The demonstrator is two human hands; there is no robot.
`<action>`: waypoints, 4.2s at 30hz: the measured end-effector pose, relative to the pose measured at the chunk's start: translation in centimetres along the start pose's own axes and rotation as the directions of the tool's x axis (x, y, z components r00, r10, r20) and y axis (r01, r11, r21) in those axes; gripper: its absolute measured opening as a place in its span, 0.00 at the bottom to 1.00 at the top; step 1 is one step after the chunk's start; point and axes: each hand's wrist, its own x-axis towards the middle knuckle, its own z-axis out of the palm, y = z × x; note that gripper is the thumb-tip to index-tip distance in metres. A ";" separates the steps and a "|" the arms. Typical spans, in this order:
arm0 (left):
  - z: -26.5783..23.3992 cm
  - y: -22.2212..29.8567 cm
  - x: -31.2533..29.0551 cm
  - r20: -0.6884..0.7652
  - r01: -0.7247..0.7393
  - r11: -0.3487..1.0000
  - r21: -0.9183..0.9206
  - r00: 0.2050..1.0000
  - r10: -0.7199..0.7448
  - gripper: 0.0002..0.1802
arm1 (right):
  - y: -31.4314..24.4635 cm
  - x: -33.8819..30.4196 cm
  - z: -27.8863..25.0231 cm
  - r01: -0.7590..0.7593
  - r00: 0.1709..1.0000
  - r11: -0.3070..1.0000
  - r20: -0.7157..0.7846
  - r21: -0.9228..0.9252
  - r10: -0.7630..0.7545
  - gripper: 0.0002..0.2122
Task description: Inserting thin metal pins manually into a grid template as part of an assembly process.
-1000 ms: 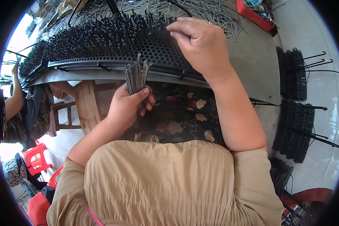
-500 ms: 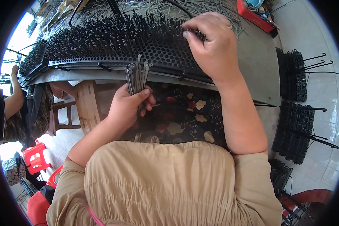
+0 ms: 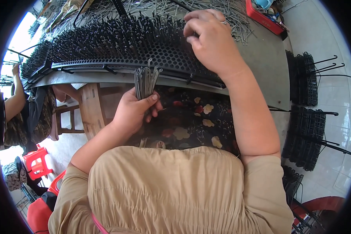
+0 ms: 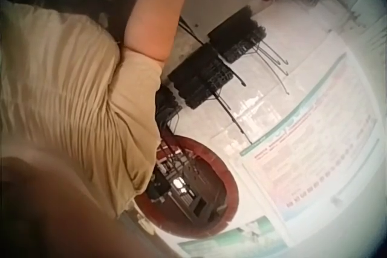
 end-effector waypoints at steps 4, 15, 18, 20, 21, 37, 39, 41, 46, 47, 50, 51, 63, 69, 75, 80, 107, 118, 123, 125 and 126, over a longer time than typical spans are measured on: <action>0.0 0.2 0.0 0.012 0.017 0.999 0.035 1.000 -0.017 0.05 | -0.3 0.3 -0.7 -0.078 0.993 0.996 0.096 0.048 0.073 0.04; 0.5 0.6 0.4 0.055 0.036 0.988 0.151 0.997 -0.045 0.03 | -0.4 0.6 -1.7 0.216 0.976 0.960 0.073 -0.179 -0.206 0.03; 0.4 0.6 0.5 0.044 0.034 0.987 0.158 0.998 -0.041 0.03 | -1.6 0.1 -0.9 0.137 0.989 0.960 0.091 -0.245 -0.118 0.01; 0.4 0.5 0.5 0.040 0.034 0.987 0.154 0.998 -0.041 0.04 | -1.8 -0.2 -0.2 0.071 0.997 0.956 0.012 -0.286 -0.070 0.02; 0.5 0.5 0.5 0.025 0.029 0.990 0.137 0.999 -0.033 0.04 | -1.8 -0.3 0.1 0.002 0.997 0.947 -0.068 -0.322 -0.025 0.03; 0.8 0.9 0.8 -0.035 0.044 0.976 0.212 0.999 -0.037 0.05 | -4.3 -0.5 1.6 -0.215 0.976 0.919 -0.110 -0.330 0.189 0.05; 0.8 0.9 0.8 -0.046 0.035 0.979 0.203 0.999 -0.026 0.06 | -4.4 -0.3 1.8 -0.199 0.977 0.915 -0.143 -0.352 0.157 0.05; 0.7 0.8 0.8 -0.056 0.028 0.981 0.194 0.998 -0.017 0.06 | -4.3 0.0 1.8 -0.193 0.980 0.909 -0.125 -0.370 0.157 0.06; 0.5 0.7 0.8 -0.054 0.019 0.978 0.206 0.999 -0.008 0.06 | -2.0 0.6 1.0 0.064 0.995 0.947 -0.049 -0.314 -0.083 0.04; 0.9 0.7 0.9 -0.037 0.019 0.977 0.211 0.999 -0.011 0.06 | -0.1 0.6 0.0 0.036 0.999 0.980 -0.029 -0.198 -0.042 0.04; 0.8 0.8 1.0 -0.014 0.025 0.979 0.203 1.000 -0.023 0.06 | 0.4 1.0 -0.9 -0.047 0.998 0.999 0.034 -0.006 0.047 0.05; 0.8 0.9 0.9 -0.021 0.035 0.979 0.199 0.999 -0.031 0.05 | 0.0 1.0 -0.9 -0.055 0.997 0.998 0.048 -0.016 0.056 0.05; 0.4 0.8 0.6 -0.015 0.038 0.977 0.212 0.999 -0.036 0.03 | 1.8 1.8 -1.7 0.192 0.944 0.971 0.243 0.144 -0.223 0.04; 0.5 0.7 0.7 -0.025 0.046 0.981 0.190 0.999 -0.042 0.04 | 2.5 1.7 -1.4 0.247 0.931 0.950 0.226 0.189 -0.287 0.06; 0.4 0.4 0.9 -0.011 0.038 0.980 0.196 0.999 -0.036 0.04 | 2.0 3.6 -2.3 0.403 0.868 0.892 0.222 0.203 -0.443 0.07; 0.3 0.3 0.7 -0.023 0.060 0.976 0.210 0.998 -0.056 0.04 | 3.3 3.8 -1.8 0.478 0.824 0.869 0.278 0.130 -0.494 0.07; 1.7 1.6 0.9 0.005 0.078 0.980 0.183 0.997 -0.080 0.05 | 3.5 -0.6 -1.9 0.232 0.971 0.964 -0.085 0.125 -0.223 0.10; 2.2 1.5 0.4 0.211 -0.063 0.995 0.075 0.976 0.046 0.06 | -4.0 -4.6 -1.9 -0.581 0.781 0.284 0.424 0.763 0.458 0.08; 1.4 1.7 0.4 0.480 0.135 0.986 -0.095 0.874 -0.074 0.07 | -2.4 -5.2 -2.2 -0.650 0.752 0.022 0.639 0.760 0.161 0.09; 1.1 1.9 0.5 0.613 0.263 0.952 -0.155 0.782 -0.116 0.08 | -1.2 -5.7 -1.5 -0.570 0.820 -0.008 0.569 0.822 0.070 0.09; 1.0 1.7 0.6 0.685 0.289 0.943 -0.164 0.721 -0.102 0.09 | -1.0 -5.8 -1.4 -0.487 0.874 -0.047 0.486 0.872 -0.020 0.08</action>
